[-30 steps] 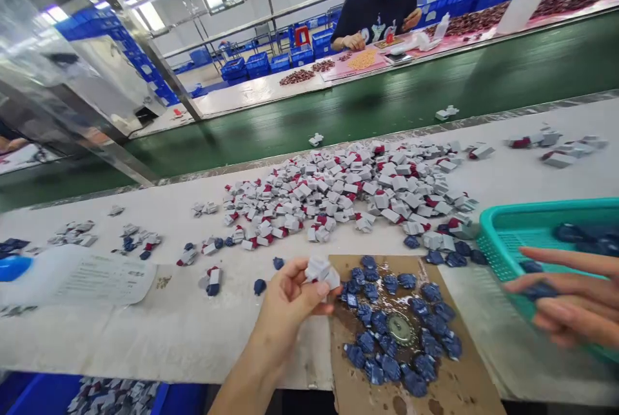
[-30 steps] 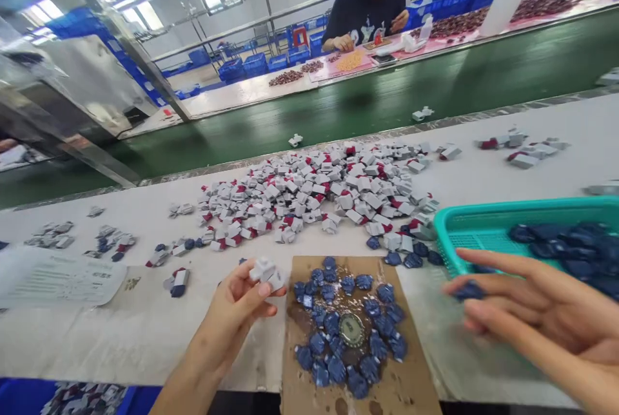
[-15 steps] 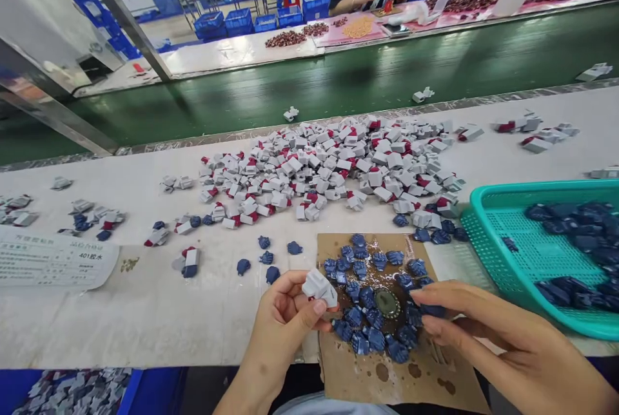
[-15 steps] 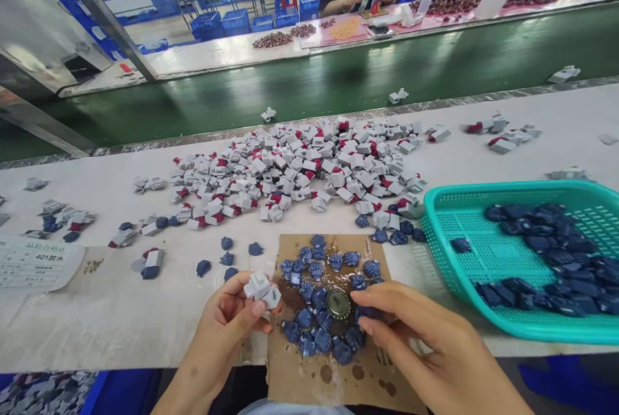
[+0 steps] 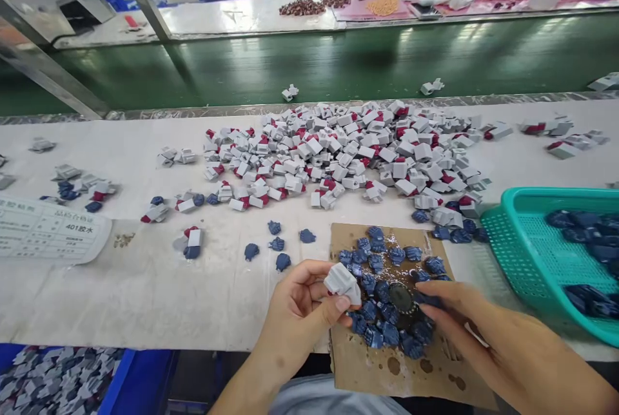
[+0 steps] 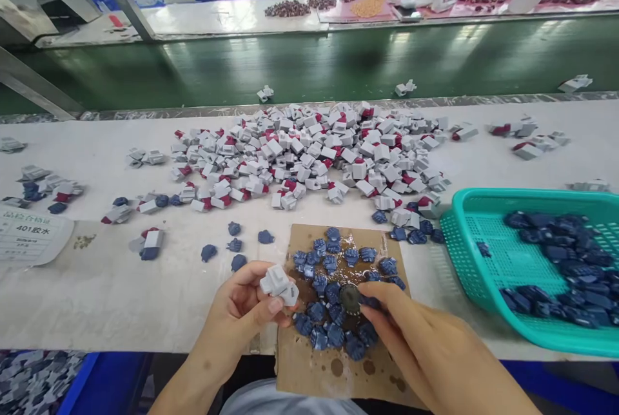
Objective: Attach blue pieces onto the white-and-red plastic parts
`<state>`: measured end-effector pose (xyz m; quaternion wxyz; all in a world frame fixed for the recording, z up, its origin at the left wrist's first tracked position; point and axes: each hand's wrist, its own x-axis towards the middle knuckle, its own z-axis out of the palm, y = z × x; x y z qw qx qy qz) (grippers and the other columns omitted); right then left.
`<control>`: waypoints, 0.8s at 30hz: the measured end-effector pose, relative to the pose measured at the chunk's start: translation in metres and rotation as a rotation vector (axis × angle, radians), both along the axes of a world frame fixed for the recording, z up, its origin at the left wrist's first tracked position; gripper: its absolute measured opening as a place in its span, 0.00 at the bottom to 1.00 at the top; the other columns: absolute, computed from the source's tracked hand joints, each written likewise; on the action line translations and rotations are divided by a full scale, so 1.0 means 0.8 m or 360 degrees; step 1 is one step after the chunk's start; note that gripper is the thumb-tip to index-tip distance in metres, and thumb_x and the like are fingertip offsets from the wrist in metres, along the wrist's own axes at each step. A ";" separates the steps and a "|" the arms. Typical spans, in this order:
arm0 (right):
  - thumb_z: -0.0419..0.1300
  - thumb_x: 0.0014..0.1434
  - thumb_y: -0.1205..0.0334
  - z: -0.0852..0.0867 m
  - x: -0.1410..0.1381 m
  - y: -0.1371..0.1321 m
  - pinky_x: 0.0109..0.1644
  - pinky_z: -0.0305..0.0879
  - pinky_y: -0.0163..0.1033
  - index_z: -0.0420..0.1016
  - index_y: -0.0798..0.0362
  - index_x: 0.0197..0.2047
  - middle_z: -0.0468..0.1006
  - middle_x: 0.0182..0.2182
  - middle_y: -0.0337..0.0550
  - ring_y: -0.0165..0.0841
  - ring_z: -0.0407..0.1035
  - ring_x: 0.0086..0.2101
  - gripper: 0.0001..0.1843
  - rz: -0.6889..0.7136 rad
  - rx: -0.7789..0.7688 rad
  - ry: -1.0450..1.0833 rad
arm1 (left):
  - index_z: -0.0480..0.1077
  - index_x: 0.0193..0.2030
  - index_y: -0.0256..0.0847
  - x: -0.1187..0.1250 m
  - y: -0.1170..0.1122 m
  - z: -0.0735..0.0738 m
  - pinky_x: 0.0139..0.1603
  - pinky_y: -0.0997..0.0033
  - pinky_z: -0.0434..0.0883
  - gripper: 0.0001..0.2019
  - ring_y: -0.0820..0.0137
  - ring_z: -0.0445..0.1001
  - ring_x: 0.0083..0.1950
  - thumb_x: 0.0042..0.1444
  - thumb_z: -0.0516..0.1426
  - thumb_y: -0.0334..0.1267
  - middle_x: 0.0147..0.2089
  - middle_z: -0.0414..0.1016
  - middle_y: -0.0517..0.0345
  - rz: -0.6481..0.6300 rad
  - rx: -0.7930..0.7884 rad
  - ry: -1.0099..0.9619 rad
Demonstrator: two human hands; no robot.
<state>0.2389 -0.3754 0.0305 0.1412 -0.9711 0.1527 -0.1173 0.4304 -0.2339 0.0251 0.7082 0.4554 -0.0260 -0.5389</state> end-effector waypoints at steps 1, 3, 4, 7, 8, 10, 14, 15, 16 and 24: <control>0.41 0.75 0.54 0.003 0.003 0.000 0.25 0.69 0.27 0.62 0.51 0.52 0.81 0.32 0.37 0.29 0.77 0.26 0.14 -0.0027 -0.0011 0.0009 | 0.77 0.36 0.38 0.000 0.001 0.000 0.29 0.81 0.78 0.13 0.73 0.79 0.32 0.45 0.73 0.37 0.30 0.80 0.59 -0.0014 -0.0017 0.0008; 0.40 0.76 0.53 0.007 0.008 -0.001 0.21 0.66 0.27 0.62 0.51 0.51 0.80 0.29 0.36 0.28 0.74 0.21 0.15 -0.0083 -0.0002 -0.0001 | 0.77 0.37 0.38 0.001 0.003 -0.004 0.30 0.82 0.78 0.12 0.74 0.79 0.32 0.46 0.72 0.36 0.31 0.80 0.58 -0.0050 -0.0071 0.0023; 0.41 0.75 0.53 0.008 0.010 -0.002 0.21 0.66 0.26 0.63 0.50 0.51 0.80 0.29 0.36 0.27 0.74 0.21 0.15 -0.0083 0.0012 -0.0021 | 0.77 0.38 0.38 0.002 0.004 -0.006 0.31 0.82 0.78 0.12 0.74 0.79 0.33 0.47 0.71 0.36 0.31 0.80 0.58 -0.0081 -0.0109 0.0031; 0.47 0.73 0.55 0.005 0.009 -0.003 0.28 0.71 0.25 0.67 0.48 0.50 0.79 0.39 0.42 0.29 0.77 0.33 0.11 -0.0041 0.0091 -0.0018 | 0.76 0.39 0.38 0.006 0.007 -0.015 0.32 0.81 0.78 0.11 0.74 0.80 0.34 0.50 0.70 0.34 0.33 0.80 0.59 -0.0156 -0.0215 0.0049; 0.50 0.72 0.56 0.003 0.008 -0.002 0.30 0.72 0.25 0.68 0.48 0.50 0.77 0.43 0.44 0.31 0.77 0.38 0.10 -0.0041 0.0112 -0.0017 | 0.75 0.40 0.38 0.006 0.007 -0.017 0.33 0.82 0.78 0.11 0.74 0.80 0.35 0.50 0.70 0.34 0.33 0.80 0.59 -0.0168 -0.0237 0.0050; 0.53 0.70 0.58 -0.003 0.006 0.001 0.33 0.74 0.25 0.70 0.48 0.50 0.74 0.47 0.45 0.31 0.75 0.41 0.09 -0.0066 0.0159 -0.0013 | 0.75 0.40 0.39 0.006 0.008 -0.019 0.33 0.82 0.78 0.11 0.74 0.80 0.35 0.51 0.69 0.33 0.34 0.81 0.59 -0.0172 -0.0237 0.0044; 0.52 0.70 0.60 -0.013 0.006 0.008 0.43 0.75 0.28 0.69 0.48 0.51 0.74 0.46 0.42 0.30 0.75 0.41 0.09 -0.0081 0.0096 -0.0048 | 0.74 0.39 0.39 0.004 0.007 -0.018 0.31 0.84 0.78 0.11 0.75 0.79 0.36 0.51 0.69 0.34 0.36 0.81 0.59 -0.0174 -0.0216 0.0016; 0.51 0.70 0.59 -0.015 0.005 0.009 0.44 0.74 0.29 0.69 0.48 0.50 0.74 0.46 0.42 0.31 0.75 0.42 0.09 -0.0074 0.0038 -0.0056 | 0.73 0.39 0.39 0.004 0.007 -0.018 0.31 0.84 0.77 0.11 0.74 0.79 0.36 0.51 0.69 0.34 0.35 0.81 0.59 -0.0171 -0.0217 0.0011; 0.51 0.71 0.59 -0.017 0.003 0.009 0.46 0.74 0.30 0.69 0.49 0.50 0.75 0.45 0.43 0.31 0.75 0.42 0.09 -0.0066 -0.0033 -0.0066 | 0.73 0.39 0.39 0.004 0.008 -0.018 0.31 0.84 0.77 0.12 0.74 0.79 0.36 0.51 0.69 0.35 0.35 0.81 0.58 -0.0170 -0.0219 0.0003; 0.49 0.72 0.61 -0.020 -0.007 0.008 0.49 0.71 0.30 0.69 0.54 0.49 0.75 0.46 0.46 0.31 0.75 0.44 0.11 0.0161 -0.0190 -0.0040 | 0.72 0.40 0.38 0.006 0.008 -0.018 0.31 0.80 0.77 0.14 0.74 0.76 0.34 0.51 0.69 0.40 0.37 0.79 0.55 -0.0253 -0.0113 -0.0208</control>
